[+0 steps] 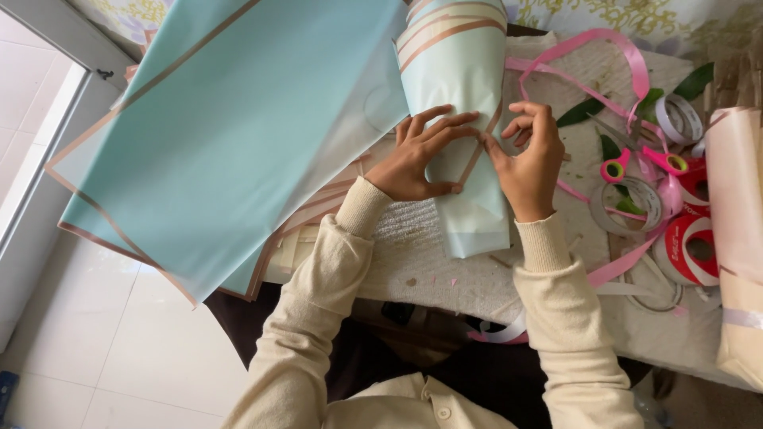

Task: The person wraps a floral bouquet using paper and ribbons. They fold and tape light blue wrapping paper around the base of the flowers, cut pink ribbons using shears, and secure the arrangement.

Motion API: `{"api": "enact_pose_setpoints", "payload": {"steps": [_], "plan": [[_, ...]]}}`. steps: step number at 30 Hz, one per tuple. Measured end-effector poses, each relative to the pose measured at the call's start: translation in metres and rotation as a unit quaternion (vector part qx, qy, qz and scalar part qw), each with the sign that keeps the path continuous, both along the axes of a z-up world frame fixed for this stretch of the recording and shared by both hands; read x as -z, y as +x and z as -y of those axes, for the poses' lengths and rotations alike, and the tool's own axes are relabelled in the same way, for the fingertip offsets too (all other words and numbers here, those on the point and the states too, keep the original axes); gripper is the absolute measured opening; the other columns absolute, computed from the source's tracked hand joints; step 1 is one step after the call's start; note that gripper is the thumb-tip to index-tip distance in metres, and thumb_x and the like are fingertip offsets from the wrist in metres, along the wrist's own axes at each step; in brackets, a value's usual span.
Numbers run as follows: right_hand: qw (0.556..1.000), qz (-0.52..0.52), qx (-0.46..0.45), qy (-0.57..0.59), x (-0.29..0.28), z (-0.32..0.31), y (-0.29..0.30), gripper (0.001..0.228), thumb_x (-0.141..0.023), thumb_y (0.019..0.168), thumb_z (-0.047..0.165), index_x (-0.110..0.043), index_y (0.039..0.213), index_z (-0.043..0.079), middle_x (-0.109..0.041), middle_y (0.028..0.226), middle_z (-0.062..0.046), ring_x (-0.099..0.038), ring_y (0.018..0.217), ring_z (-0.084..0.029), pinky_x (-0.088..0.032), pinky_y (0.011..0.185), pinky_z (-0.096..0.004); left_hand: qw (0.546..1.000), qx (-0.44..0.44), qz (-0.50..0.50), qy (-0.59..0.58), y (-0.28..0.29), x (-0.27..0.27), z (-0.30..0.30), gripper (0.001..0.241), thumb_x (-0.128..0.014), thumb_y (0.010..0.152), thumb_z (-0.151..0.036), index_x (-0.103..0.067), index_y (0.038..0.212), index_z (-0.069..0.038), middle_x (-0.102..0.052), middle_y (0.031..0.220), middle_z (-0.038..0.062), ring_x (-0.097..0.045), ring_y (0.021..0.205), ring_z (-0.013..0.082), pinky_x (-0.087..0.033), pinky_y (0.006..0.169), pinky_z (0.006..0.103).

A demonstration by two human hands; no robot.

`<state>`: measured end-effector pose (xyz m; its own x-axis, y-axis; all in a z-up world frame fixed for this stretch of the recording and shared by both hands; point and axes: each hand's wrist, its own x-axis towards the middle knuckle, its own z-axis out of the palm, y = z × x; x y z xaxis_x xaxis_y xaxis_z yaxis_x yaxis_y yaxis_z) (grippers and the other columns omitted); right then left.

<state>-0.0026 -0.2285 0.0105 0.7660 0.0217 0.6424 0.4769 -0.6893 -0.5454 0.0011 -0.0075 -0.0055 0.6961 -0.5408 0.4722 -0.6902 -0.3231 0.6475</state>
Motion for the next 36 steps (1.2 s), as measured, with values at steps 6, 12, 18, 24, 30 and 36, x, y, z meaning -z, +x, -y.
{"api": "enact_pose_setpoints", "payload": {"steps": [6,12,18,24,30,36], "plan": [[0.995,0.005,0.007,0.104,-0.001,0.015,0.006,0.033,-0.086,0.095,0.009,-0.06,0.115,0.01,-0.062,0.082,-0.003,-0.054,0.068,-0.018,-0.044,0.066,-0.03,0.998,-0.015,0.05,0.022,-0.008,-0.008,0.004,0.078,-0.082,0.084,-0.035,-0.047,0.154,-0.026,-0.025,0.171,0.002,-0.009,0.158,0.0367,-0.01,0.117,0.0705],[0.971,0.021,0.005,0.237,0.042,0.078,0.042,0.017,-0.073,0.099,0.005,-0.061,0.11,0.008,-0.064,0.086,-0.006,-0.055,0.072,-0.013,-0.042,0.067,-0.027,0.986,-0.061,0.136,0.077,-0.004,0.009,0.015,0.049,-0.048,0.106,-0.053,-0.056,0.15,-0.031,-0.019,0.172,-0.003,-0.004,0.159,0.0337,-0.012,0.119,0.0671],[0.933,-0.184,-0.026,0.308,0.047,0.078,0.04,0.016,-0.072,0.099,0.025,-0.061,0.103,0.013,-0.071,0.08,-0.007,-0.064,0.061,-0.013,-0.051,0.051,-0.025,0.972,-0.21,-0.015,-0.106,0.009,0.026,0.015,0.075,-0.037,0.108,-0.058,-0.022,0.16,-0.006,-0.004,0.171,0.016,-0.01,0.16,0.0388,-0.017,0.128,0.0639],[0.971,-0.143,-0.089,0.169,0.062,0.035,0.038,0.013,-0.069,0.104,0.016,-0.071,0.107,0.003,-0.071,0.091,-0.02,-0.071,0.087,-0.031,-0.056,0.072,-0.043,0.919,-0.173,-0.229,-0.271,0.013,0.037,0.027,0.097,-0.07,0.099,-0.05,-0.004,0.156,-0.008,-0.015,0.155,0.046,-0.029,0.136,0.0699,-0.036,0.105,0.0783],[0.963,-0.144,-0.122,0.195,0.043,0.014,0.023,0.007,-0.066,0.103,0.013,-0.069,0.099,0.006,-0.069,0.073,-0.01,-0.068,0.058,-0.02,-0.057,0.056,-0.032,0.922,-0.169,-0.175,-0.302,0.018,0.033,0.017,0.085,-0.077,0.098,-0.044,-0.015,0.152,-0.02,-0.024,0.155,0.042,-0.035,0.137,0.0652,-0.046,0.102,0.0739],[0.985,0.075,0.08,0.136,0.042,0.099,0.051,0.008,-0.071,0.086,0.01,-0.069,0.092,0.015,-0.069,0.068,-0.006,-0.068,0.057,-0.019,-0.053,0.049,-0.028,0.956,-0.251,0.009,-0.15,-0.008,-0.01,0.036,0.034,-0.067,0.1,-0.02,-0.049,0.127,-0.014,-0.049,0.14,0.023,-0.046,0.134,0.0508,-0.041,0.11,0.0623]]}}
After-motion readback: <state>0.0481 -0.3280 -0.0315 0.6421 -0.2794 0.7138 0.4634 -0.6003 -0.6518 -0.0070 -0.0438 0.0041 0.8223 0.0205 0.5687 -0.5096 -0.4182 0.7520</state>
